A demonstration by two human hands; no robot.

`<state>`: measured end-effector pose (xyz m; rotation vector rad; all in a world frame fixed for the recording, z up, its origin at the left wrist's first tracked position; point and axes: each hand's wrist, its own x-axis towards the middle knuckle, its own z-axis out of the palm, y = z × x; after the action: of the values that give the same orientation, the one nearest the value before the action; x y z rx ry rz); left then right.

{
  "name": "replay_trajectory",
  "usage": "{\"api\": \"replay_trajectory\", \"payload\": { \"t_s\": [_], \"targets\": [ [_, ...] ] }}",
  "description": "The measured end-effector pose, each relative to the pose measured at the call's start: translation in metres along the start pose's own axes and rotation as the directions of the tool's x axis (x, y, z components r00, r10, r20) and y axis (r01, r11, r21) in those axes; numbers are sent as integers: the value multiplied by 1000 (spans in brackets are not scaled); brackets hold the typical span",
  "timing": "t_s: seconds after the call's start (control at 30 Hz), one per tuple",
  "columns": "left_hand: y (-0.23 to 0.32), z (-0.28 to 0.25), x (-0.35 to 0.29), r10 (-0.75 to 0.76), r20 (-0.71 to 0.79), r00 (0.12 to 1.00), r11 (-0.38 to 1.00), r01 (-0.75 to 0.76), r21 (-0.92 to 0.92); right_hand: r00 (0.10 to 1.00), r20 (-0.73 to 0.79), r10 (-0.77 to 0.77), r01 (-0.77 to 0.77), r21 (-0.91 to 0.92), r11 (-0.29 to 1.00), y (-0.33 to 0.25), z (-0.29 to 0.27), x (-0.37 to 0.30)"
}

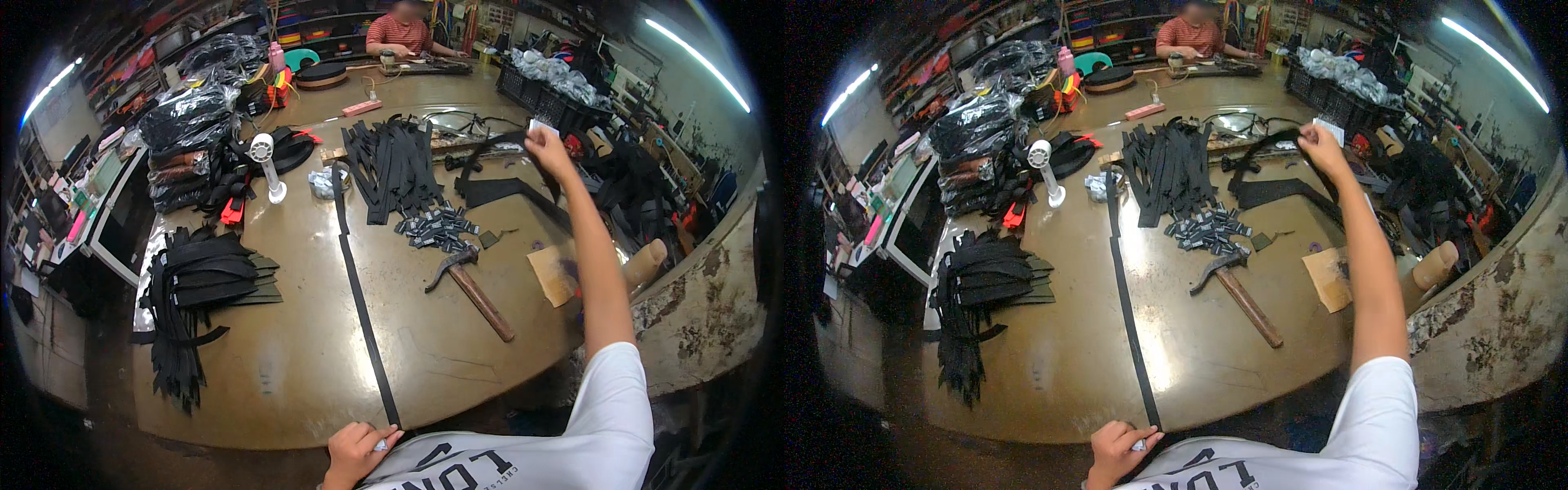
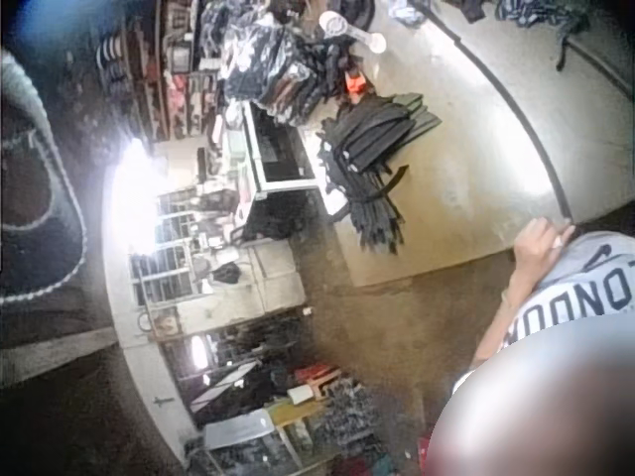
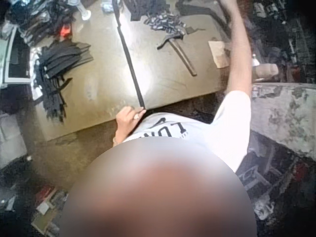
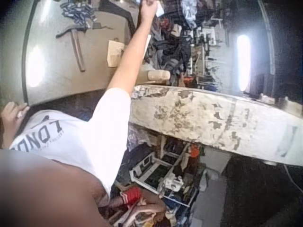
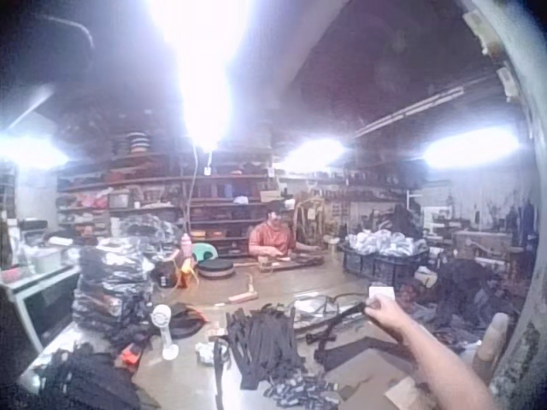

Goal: The person assembles black straps by applying hot glue and attaching small rectangular tags. They repeatedly pick up straps, apply glue with a hot glue gun, press tags onto the glued areas, and use a hammer to secure them. The process is repeated for multiple strap units.

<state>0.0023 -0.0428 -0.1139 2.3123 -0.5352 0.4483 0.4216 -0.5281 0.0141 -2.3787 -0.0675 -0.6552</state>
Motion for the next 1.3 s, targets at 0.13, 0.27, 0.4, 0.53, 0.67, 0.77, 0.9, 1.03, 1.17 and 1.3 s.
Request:
{"api": "replay_trajectory", "payload": {
  "t_s": [0.13, 0.27, 0.4, 0.53, 0.67, 0.77, 0.9, 1.03, 1.17, 1.3],
  "targets": [
    [-3, -1, 0, 22, -20, 1000, 1000, -22, 15, 954, 144, -263, 182, 422, 888, -140, -50, -18],
    [-4, -2, -2, 26, 1, 1000, 1000, -26, 9, 862, 304, -406, 194, 542, 818, -239, -35, -88],
    [-4, -1, -1, 23, -24, 999, 1000, -23, -15, 769, 556, -315, -19, 513, 858, -271, 37, -188],
    [-1, -2, -1, 12, -37, 999, 998, -14, -66, 779, 593, -203, -97, 435, 895, -268, 103, -294],
    [-1, -2, 0, 33, -52, 998, 998, -36, -49, 918, 353, -179, 40, 367, 929, -248, 137, -341],
    [-1, -1, 0, 48, -58, 997, 998, -50, -30, 912, 286, -293, 198, 319, 927, -235, 146, -349],
    [-2, 0, -2, 46, -72, 996, 998, -48, -38, 891, 333, -310, 219, 283, 934, -227, 147, -350],
    [-5, 0, -3, 51, -41, 998, 998, -53, -45, 881, 313, -354, 268, 286, 920, -227, 147, -354],
    [-1, -5, 2, 57, -13, 998, 996, -58, -70, 895, 301, -329, 258, 254, 932, -229, 148, -355],
    [4, -18, 18, -35, 199, 979, 993, 56, -101, 841, 312, -441, 414, 151, 898, -231, 145, -355]
  ]
}}
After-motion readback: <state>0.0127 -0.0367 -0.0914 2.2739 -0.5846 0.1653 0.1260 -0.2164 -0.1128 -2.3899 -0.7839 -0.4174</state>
